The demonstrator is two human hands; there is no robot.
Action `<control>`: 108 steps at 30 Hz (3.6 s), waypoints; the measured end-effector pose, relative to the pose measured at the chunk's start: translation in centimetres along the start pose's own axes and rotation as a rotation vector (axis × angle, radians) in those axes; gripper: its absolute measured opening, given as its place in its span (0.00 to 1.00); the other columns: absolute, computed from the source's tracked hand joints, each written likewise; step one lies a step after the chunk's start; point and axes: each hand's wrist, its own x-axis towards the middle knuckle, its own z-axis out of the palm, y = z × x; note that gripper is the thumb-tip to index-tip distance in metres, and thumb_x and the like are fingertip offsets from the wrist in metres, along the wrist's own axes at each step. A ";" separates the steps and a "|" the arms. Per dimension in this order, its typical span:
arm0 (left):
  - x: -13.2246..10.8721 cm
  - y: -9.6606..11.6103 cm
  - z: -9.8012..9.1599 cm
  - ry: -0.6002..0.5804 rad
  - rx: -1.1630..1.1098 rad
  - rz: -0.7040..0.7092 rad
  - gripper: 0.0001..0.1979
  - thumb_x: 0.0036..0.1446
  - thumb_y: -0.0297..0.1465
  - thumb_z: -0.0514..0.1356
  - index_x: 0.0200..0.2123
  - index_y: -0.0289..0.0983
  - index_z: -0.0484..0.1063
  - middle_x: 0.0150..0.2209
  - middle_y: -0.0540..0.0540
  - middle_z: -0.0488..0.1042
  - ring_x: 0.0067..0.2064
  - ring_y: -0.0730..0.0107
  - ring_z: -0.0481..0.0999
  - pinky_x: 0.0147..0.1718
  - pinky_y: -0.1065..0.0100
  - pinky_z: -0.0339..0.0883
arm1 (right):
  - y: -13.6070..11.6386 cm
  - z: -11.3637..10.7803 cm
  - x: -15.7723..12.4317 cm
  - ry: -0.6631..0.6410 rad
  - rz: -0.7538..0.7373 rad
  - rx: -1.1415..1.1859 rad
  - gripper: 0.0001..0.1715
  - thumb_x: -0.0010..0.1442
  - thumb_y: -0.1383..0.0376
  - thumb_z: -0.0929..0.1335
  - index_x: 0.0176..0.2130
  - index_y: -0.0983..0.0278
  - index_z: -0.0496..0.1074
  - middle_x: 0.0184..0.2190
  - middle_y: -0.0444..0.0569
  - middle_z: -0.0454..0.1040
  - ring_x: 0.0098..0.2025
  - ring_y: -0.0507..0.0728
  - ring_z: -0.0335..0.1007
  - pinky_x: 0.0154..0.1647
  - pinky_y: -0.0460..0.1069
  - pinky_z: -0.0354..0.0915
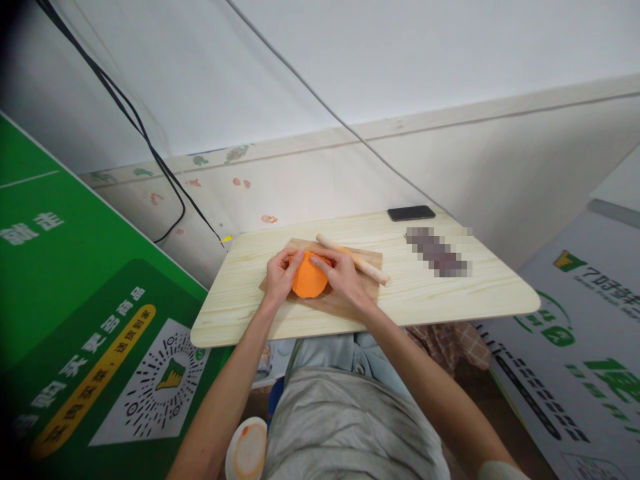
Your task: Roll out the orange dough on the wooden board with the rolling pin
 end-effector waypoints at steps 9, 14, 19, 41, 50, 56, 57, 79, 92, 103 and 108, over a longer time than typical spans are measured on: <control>-0.1 0.4 0.2 -0.040 0.033 0.031 0.18 0.63 0.48 0.68 0.33 0.38 0.83 0.31 0.47 0.80 0.33 0.66 0.75 0.33 0.69 0.67 | -0.2 0.0 0.2 0.010 -0.003 0.000 0.18 0.63 0.47 0.76 0.43 0.56 0.86 0.46 0.54 0.86 0.48 0.68 0.82 0.57 0.65 0.75; -0.1 0.4 0.2 -0.034 0.015 0.018 0.19 0.62 0.49 0.69 0.33 0.38 0.82 0.31 0.47 0.80 0.33 0.66 0.75 0.33 0.69 0.68 | -0.4 -0.1 0.5 -0.021 -0.001 0.010 0.17 0.61 0.48 0.77 0.40 0.58 0.86 0.42 0.54 0.86 0.46 0.66 0.82 0.55 0.64 0.75; -0.3 0.6 0.5 -0.014 0.020 0.011 0.18 0.59 0.47 0.71 0.31 0.38 0.81 0.29 0.48 0.79 0.32 0.67 0.75 0.31 0.69 0.68 | -0.5 -0.2 0.6 -0.010 0.015 0.014 0.21 0.59 0.45 0.77 0.35 0.59 0.83 0.38 0.53 0.86 0.41 0.64 0.81 0.49 0.60 0.76; 0.3 -0.1 0.3 0.067 -0.058 -0.062 0.18 0.56 0.48 0.73 0.36 0.39 0.82 0.35 0.46 0.82 0.36 0.66 0.79 0.36 0.69 0.71 | -0.3 0.5 0.5 0.090 0.002 0.116 0.24 0.60 0.44 0.76 0.45 0.58 0.81 0.47 0.54 0.85 0.49 0.65 0.82 0.57 0.62 0.76; 0.1 -0.4 0.2 -0.022 -0.038 -0.038 0.19 0.57 0.49 0.72 0.31 0.38 0.84 0.30 0.46 0.82 0.31 0.66 0.77 0.30 0.69 0.69 | 0.6 0.0 0.2 0.112 0.078 0.102 0.24 0.62 0.43 0.75 0.41 0.59 0.86 0.43 0.52 0.87 0.43 0.66 0.81 0.47 0.60 0.76; 0.0 -0.1 0.1 -0.028 -0.053 -0.040 0.19 0.59 0.48 0.71 0.32 0.38 0.84 0.30 0.47 0.81 0.32 0.66 0.76 0.31 0.68 0.69 | 0.5 0.3 0.3 0.099 0.083 0.107 0.25 0.62 0.42 0.74 0.41 0.59 0.86 0.42 0.51 0.87 0.43 0.64 0.80 0.45 0.57 0.76; 0.0 0.1 0.1 -0.022 -0.060 -0.048 0.18 0.58 0.48 0.71 0.31 0.38 0.84 0.30 0.48 0.80 0.31 0.67 0.76 0.31 0.69 0.69 | 0.4 0.4 0.3 0.095 0.072 0.094 0.24 0.63 0.43 0.73 0.41 0.59 0.85 0.42 0.51 0.86 0.43 0.63 0.80 0.46 0.57 0.76; -0.1 -0.9 0.4 0.024 0.117 -0.014 0.22 0.62 0.51 0.67 0.30 0.38 0.74 0.26 0.51 0.74 0.28 0.71 0.71 0.29 0.70 0.64 | 0.1 0.5 0.1 0.033 -0.096 -0.199 0.19 0.72 0.53 0.67 0.51 0.60 0.81 0.50 0.54 0.84 0.50 0.64 0.80 0.55 0.60 0.75; -1.1 -0.4 0.8 -0.078 1.112 0.062 0.19 0.75 0.42 0.53 0.51 0.41 0.83 0.64 0.37 0.76 0.67 0.46 0.69 0.66 0.45 0.62 | -1.5 -6.7 -1.0 -0.106 0.052 -1.360 0.22 0.77 0.57 0.63 0.62 0.62 0.76 0.55 0.60 0.79 0.56 0.68 0.73 0.50 0.57 0.69; -4.2 1.2 -0.5 -0.155 1.322 0.003 0.23 0.78 0.43 0.46 0.60 0.44 0.75 0.65 0.37 0.75 0.65 0.46 0.70 0.61 0.42 0.65 | 0.0 -8.6 0.9 -0.201 -0.166 -1.207 0.23 0.78 0.60 0.61 0.62 0.63 0.77 0.52 0.58 0.80 0.53 0.66 0.74 0.51 0.56 0.71; -4.4 1.0 -1.1 -0.017 1.188 0.017 0.24 0.78 0.44 0.46 0.62 0.40 0.73 0.64 0.34 0.73 0.64 0.45 0.71 0.60 0.43 0.66 | 0.2 -8.7 0.7 -0.291 -0.364 -0.992 0.24 0.78 0.58 0.62 0.64 0.61 0.76 0.52 0.57 0.80 0.53 0.65 0.74 0.55 0.59 0.71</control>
